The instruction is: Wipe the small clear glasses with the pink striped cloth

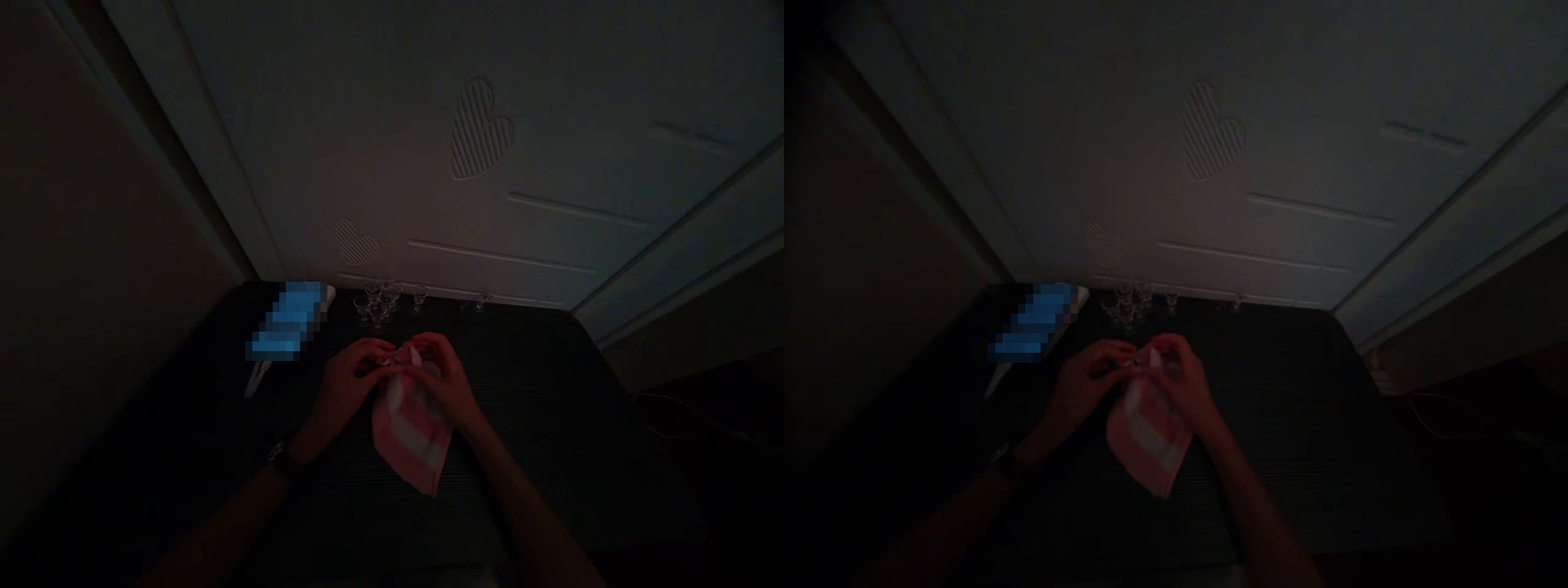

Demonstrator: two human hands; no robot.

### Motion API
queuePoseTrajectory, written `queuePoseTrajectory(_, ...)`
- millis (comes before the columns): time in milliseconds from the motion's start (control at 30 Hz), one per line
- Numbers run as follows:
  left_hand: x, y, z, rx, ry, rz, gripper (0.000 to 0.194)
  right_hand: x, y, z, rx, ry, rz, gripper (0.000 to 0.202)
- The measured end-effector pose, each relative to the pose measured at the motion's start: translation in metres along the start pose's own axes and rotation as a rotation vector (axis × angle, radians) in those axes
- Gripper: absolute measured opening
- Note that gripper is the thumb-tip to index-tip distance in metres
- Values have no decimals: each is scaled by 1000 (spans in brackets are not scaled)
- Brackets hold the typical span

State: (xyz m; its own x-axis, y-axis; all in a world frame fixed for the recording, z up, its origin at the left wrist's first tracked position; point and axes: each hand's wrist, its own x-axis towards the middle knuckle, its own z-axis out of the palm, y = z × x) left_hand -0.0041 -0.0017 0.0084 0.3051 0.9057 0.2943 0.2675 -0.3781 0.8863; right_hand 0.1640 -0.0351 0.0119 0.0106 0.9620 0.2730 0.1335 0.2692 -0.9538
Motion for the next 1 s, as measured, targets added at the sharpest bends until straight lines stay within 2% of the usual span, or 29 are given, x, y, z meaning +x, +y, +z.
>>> queuePoseTrajectory(133, -1, -4, 1, 20, 24, -44, 13, -1, -2, -1, -13, -8, -14, 38)
queuePoseTrajectory(433, -1, -4, 0, 67, -4, -30, 13, -1, 0, -1, -71, -55, -21, 38)
queuePoseTrajectory(667, 0, -7, -1, 51, 0, -38, 15, -1, 3, -1, -135, -19, -19, 41)
queuePoseTrajectory(833, 2, -11, 0, -22, -9, -64, 20, 0, 8, -4, -267, -26, -28, 25)
queuePoseTrajectory(1000, 0, -12, 1, -54, -39, -68, 19, -1, 6, -4, -292, -33, -73, 24)
